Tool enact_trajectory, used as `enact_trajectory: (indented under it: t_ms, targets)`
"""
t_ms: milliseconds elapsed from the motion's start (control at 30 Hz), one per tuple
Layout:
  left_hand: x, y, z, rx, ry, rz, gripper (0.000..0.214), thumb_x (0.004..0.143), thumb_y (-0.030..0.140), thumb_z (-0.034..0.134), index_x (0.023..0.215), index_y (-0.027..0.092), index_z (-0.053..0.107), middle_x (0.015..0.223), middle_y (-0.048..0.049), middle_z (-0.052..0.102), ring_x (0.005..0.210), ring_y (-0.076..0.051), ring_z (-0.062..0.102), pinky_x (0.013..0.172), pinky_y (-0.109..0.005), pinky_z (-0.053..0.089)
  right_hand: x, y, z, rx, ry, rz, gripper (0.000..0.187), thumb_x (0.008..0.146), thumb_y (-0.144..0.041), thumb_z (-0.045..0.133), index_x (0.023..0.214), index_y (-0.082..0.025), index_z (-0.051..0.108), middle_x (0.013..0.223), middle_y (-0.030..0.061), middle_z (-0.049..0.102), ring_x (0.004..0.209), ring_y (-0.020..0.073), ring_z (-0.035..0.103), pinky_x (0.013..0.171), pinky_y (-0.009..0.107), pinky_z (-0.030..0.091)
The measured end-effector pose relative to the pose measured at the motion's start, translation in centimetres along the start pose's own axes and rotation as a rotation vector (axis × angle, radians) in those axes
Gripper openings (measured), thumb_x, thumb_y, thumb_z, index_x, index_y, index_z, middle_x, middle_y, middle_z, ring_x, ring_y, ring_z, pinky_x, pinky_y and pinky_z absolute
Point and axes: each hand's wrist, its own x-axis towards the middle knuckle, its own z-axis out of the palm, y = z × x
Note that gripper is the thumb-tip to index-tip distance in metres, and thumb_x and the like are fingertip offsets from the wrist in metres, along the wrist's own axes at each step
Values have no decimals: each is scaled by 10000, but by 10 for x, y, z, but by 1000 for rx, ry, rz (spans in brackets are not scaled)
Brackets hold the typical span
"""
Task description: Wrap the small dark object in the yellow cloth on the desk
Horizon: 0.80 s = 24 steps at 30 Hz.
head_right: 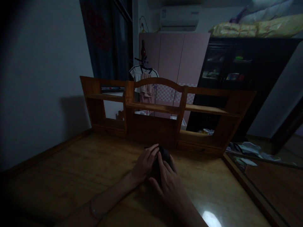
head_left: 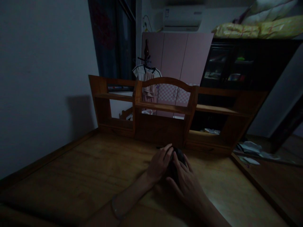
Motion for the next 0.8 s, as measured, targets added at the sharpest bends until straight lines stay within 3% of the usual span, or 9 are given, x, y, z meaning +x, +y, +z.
enact_trajectory:
  t_ms: [100, 200, 433, 600, 800]
  targets:
    - [-1, -2, 1, 45, -7, 17, 477, 963, 138, 376, 1432, 140, 288, 1420, -143, 439, 1287, -226, 442, 1030, -391, 437, -4, 0, 3, 94, 2, 39, 752, 928, -371, 495, 1521, -166, 79, 1533, 109, 305, 1417, 293, 253, 1134, 542, 306]
    - [-2, -3, 1, 41, -18, 21, 485, 954, 126, 373, 1431, 131, 287, 1420, -148, 438, 1290, -228, 439, 1029, -399, 438, -8, 1, 8, 207, 38, 93, 659, 927, -329, 493, 1495, -210, 182, 1550, 102, 259, 1404, 289, 289, 1103, 508, 367]
    - [-3, 1, -1, -76, -31, -84, 579, 872, 48, 387, 1434, 129, 272, 1426, -151, 412, 1324, -226, 395, 1089, -426, 365, -13, 9, 17, 407, 74, 139, 566, 844, -122, 473, 1382, -227, 330, 1339, 100, 528, 1238, 235, 515, 1023, 414, 468]
    - [-5, -1, 3, -104, -10, -111, 560, 882, 77, 403, 1424, 145, 281, 1413, -134, 424, 1323, -226, 386, 1095, -448, 349, -9, 18, 20, 270, 35, 31, 625, 778, -14, 413, 1366, -227, 419, 1364, 85, 515, 1276, 242, 473, 1074, 486, 411]
    - [-6, 0, 7, -86, -15, -120, 532, 889, 112, 429, 1407, 144, 313, 1382, -145, 454, 1282, -231, 433, 1069, -446, 378, -3, 26, 10, -34, 46, -138, 567, 845, -47, 455, 1388, -210, 453, 1456, 91, 429, 1374, 272, 338, 1134, 558, 304]
